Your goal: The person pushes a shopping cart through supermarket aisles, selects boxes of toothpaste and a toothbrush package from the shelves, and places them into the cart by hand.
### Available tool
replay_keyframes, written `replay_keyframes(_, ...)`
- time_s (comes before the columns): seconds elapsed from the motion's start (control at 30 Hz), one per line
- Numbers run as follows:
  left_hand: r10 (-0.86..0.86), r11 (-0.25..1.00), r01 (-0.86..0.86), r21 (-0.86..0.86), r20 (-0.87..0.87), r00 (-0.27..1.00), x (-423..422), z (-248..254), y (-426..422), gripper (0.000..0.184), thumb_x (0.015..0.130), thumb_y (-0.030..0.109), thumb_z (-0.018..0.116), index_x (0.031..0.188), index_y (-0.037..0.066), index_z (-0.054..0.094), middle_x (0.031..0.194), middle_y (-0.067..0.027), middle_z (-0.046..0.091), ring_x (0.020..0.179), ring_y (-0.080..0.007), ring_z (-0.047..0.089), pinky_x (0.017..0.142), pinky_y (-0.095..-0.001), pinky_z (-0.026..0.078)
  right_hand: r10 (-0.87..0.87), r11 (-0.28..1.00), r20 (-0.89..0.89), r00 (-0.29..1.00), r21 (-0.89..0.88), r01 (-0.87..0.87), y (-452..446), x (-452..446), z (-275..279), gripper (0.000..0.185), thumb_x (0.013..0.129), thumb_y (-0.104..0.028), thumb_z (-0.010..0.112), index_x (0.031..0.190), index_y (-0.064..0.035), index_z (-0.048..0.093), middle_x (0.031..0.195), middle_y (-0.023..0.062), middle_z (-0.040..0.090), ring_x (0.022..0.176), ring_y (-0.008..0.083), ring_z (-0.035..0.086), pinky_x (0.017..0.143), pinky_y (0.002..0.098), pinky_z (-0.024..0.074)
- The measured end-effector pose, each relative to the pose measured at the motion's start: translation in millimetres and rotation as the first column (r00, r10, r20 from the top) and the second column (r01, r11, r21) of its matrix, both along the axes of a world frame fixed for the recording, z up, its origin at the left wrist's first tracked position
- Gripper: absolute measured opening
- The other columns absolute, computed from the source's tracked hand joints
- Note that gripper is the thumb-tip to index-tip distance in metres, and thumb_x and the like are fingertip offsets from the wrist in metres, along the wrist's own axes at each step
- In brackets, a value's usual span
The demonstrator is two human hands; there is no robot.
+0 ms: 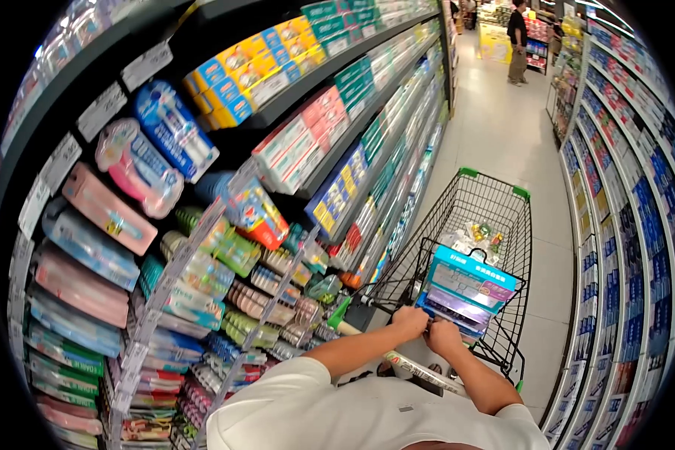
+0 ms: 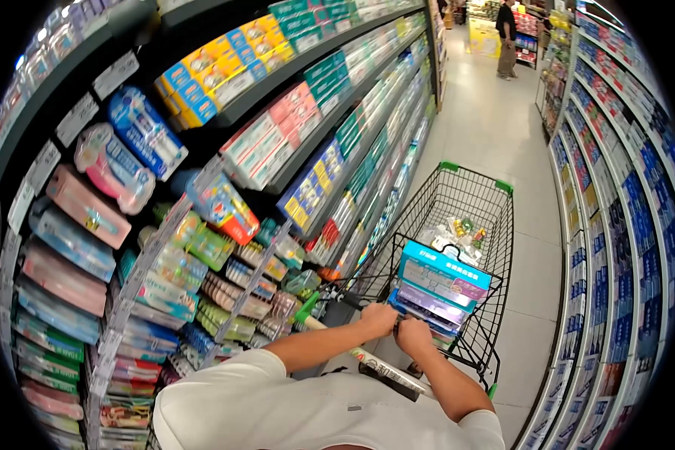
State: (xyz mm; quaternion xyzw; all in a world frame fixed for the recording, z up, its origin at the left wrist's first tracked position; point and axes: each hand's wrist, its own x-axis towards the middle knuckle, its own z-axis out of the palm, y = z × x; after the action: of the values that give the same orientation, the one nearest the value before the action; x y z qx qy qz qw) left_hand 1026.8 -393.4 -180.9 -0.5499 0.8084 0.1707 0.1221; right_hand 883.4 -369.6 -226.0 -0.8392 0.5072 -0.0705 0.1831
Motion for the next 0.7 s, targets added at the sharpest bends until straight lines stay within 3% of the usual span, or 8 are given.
replay_keyframes(0.27, 0.039, 0.999, -0.040, 0.018, 0.040, 0.998, -13.8, -2.1, -25.3, 0.015, 0.075, 0.018, 0.066, 0.083, 0.007, 0.072, 0.089, -0.0133, 0.070, 0.085, -0.0297, 0.069, 0.071, -0.0405, 0.056, 0.020, 0.997, -0.021, 1.000, 0.071, -0.019, -28.3, -13.4, 20.4, 0.027, 0.083, -0.024, 0.058, 0.075, -0.0005, 0.069, 0.089, 0.0168, 0.065, 0.075, 0.0338, 0.067, 0.067, 0.0424, 0.0545)
replay_keyframes(0.43, 0.039, 0.999, -0.039, -0.001, 0.056, 0.998, -23.6, -9.3, -37.3, 0.018, 0.071, 0.025, 0.069, 0.077, 0.007, 0.070, 0.082, -0.0131, 0.068, 0.080, -0.0297, 0.068, 0.069, -0.0406, 0.054, 0.039, 0.993, 0.016, 0.999, 0.107, -0.040, -42.2, -26.7, 26.0, 0.024, 0.081, -0.021, 0.057, 0.077, -0.0009, 0.070, 0.093, 0.0171, 0.067, 0.079, 0.0341, 0.067, 0.069, 0.0423, 0.0550)
replay_keyframes(0.7, 0.058, 0.997, -0.055, -0.045, 0.062, 0.996, -39.7, -18.7, -54.6, 0.020, 0.068, 0.024, 0.070, 0.079, 0.007, 0.069, 0.081, -0.0136, 0.068, 0.080, -0.0295, 0.068, 0.068, -0.0411, 0.054, 0.073, 0.992, 0.024, 0.997, 0.104, -0.075, -66.1, -46.0, 12.0, 0.021, 0.079, -0.017, 0.057, 0.082, -0.0007, 0.070, 0.094, 0.0173, 0.067, 0.081, 0.0334, 0.068, 0.071, 0.0417, 0.0552)
